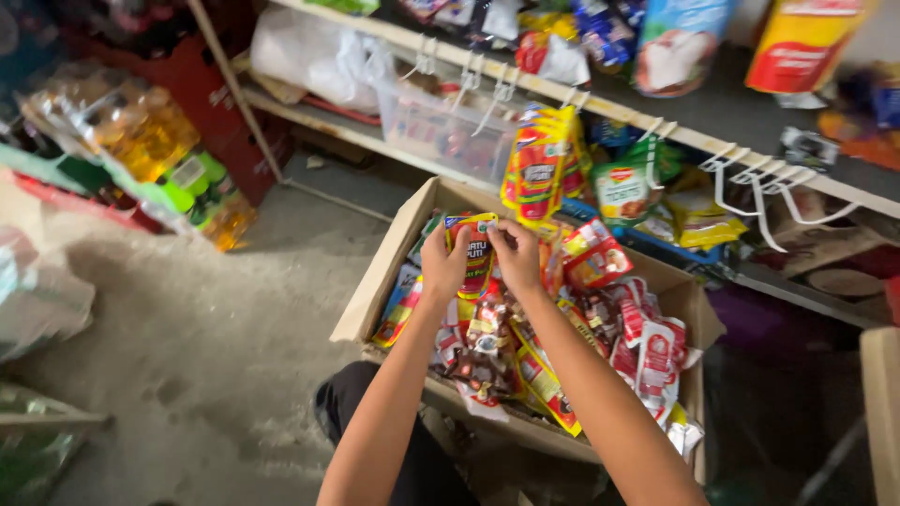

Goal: Organizes and hangs various food and snack packets onto display racks in a store.

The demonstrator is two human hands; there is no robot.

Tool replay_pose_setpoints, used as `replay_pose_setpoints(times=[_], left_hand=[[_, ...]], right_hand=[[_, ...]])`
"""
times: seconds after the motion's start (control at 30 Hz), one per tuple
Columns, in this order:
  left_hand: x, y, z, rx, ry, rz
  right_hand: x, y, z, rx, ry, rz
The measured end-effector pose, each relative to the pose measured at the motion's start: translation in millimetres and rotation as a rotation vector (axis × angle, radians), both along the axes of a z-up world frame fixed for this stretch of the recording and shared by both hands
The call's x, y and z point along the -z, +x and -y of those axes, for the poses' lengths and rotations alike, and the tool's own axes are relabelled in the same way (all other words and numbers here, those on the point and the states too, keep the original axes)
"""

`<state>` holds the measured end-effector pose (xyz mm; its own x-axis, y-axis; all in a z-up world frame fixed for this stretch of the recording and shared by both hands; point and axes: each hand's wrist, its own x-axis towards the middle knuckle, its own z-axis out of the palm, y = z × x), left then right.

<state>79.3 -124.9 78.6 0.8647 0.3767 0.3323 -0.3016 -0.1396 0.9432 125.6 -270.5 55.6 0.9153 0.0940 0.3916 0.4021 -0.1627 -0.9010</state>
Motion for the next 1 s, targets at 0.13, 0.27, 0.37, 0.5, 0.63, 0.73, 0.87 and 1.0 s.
replay_pose_setpoints(times=[0.13,0.27,0.37,0.5,0.63,0.73,0.87,1.0], left_hand=[[-18.2,43.7,38.4,0.015,-0.005,-0.057],[-40.1,75.4,63.4,0.069,-0.084,-0.082],[-39.9,103.0,76.5,0.2,-0.371,-0.081],[-34.2,122.9,83.1,0.318,-0.648,-0.159],[-30.9,128.7,86.3,0.349,-0.695,-0.188],[-21.2,135.7,86.9,0.358,-0.794,-0.195],[-13.9,140.7,90.4,0.328,-0.818,-0.249],[-9.8,147.0,91.8,0.283,-0.721,-0.282]], right_hand=[[-12.5,30.4,31.9,0.112,0.025,-0.002],[-40.9,50.0,55.8,0.251,0.015,0.053],[-44.7,73.5,69.1,0.276,0.013,0.056],[-42.9,95.5,75.0,0.28,0.031,0.039],[-38.9,105.4,75.9,0.273,0.1,0.012],[-50.6,99.5,71.6,0.227,0.098,-0.026],[-57.6,95.3,70.3,0.29,-0.007,-0.022],[-46.7,105.4,73.8,0.286,0.002,-0.012]])
